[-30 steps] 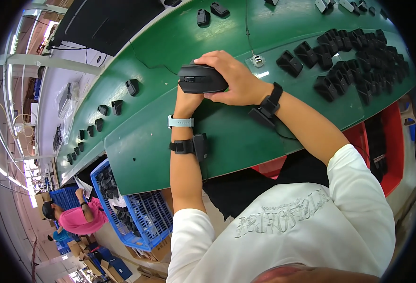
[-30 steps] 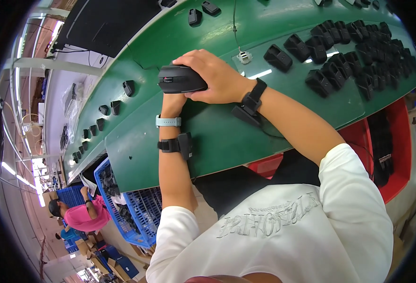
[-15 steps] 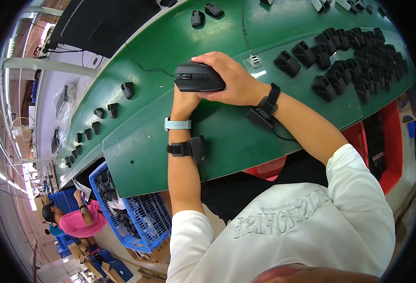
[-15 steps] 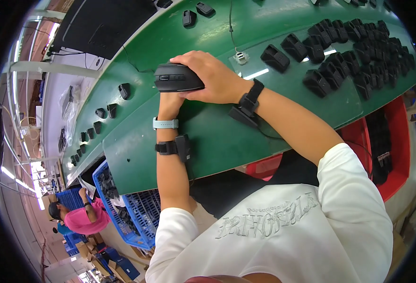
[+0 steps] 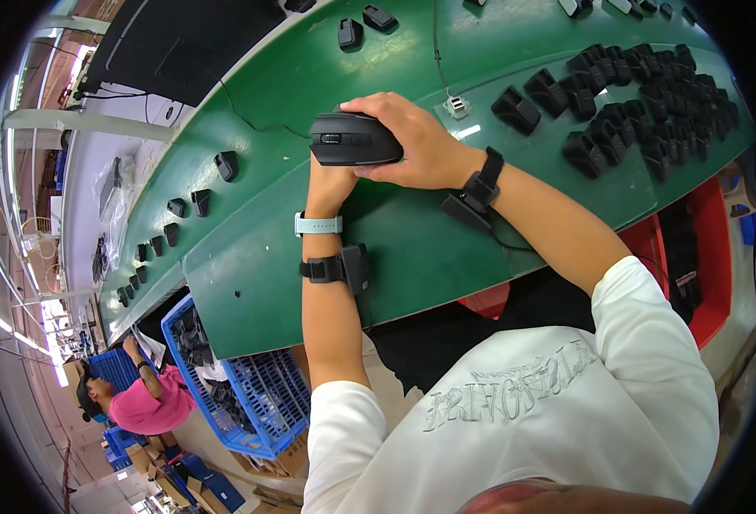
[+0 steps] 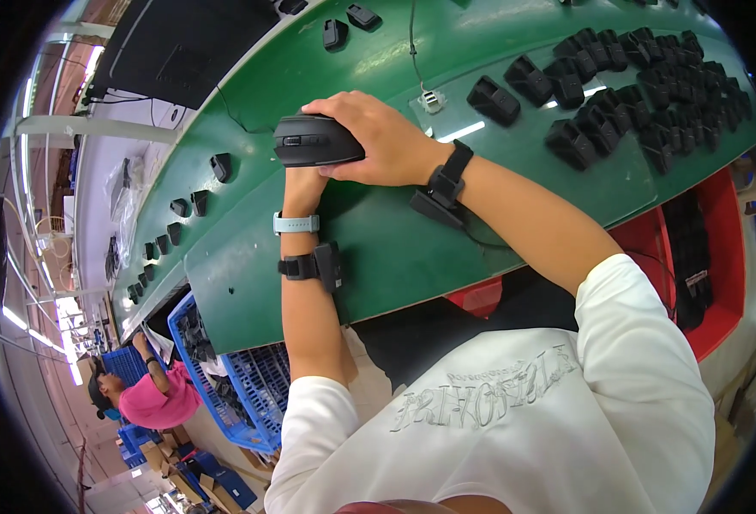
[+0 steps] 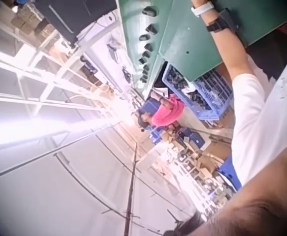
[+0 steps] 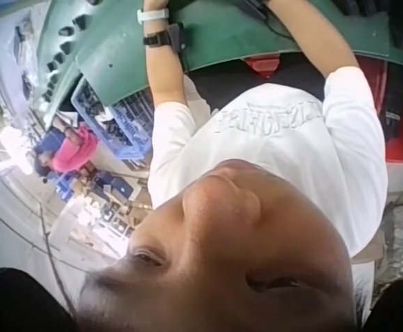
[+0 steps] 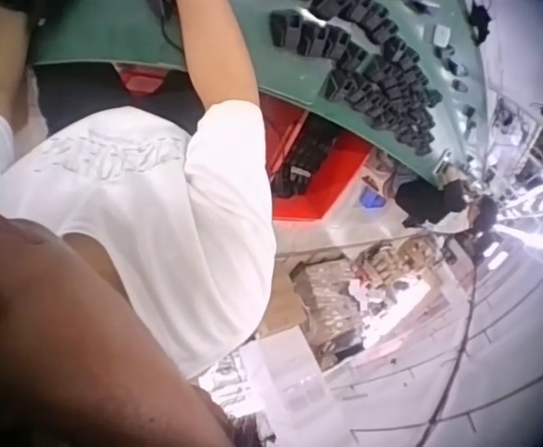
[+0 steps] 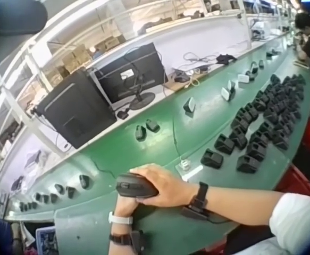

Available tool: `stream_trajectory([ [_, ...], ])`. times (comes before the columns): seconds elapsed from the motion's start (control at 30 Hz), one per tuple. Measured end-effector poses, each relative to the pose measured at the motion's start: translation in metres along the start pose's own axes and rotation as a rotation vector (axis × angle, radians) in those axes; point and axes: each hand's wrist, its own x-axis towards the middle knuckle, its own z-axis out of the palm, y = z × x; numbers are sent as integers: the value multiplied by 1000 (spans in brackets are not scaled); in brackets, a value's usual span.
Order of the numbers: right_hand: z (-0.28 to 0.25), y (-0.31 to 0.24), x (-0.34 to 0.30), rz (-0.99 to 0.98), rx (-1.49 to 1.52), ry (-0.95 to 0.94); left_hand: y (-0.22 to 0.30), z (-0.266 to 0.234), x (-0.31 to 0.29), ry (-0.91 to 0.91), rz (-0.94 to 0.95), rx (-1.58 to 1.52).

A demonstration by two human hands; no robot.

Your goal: The person tests charging docks by plugging each into a cable, placing a computer mouse on top to observe the light, and then removing both to set the dock aside.

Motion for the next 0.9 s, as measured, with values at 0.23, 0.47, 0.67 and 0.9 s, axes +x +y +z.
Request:
stream_trajectory([
  [0.23,0,-2,-2,149,72,6,10,0,-2,-35,-24,15],
  [0.47,-1,0,-3,138,80,16,12,2,-4,-27,-5,24],
  [0.67,12,5,-4,394,349,106,5,-9,-2,-63,-47,-50],
  [0.9,5,22,2,616,521,373,14,0,4,232,85,-137],
])
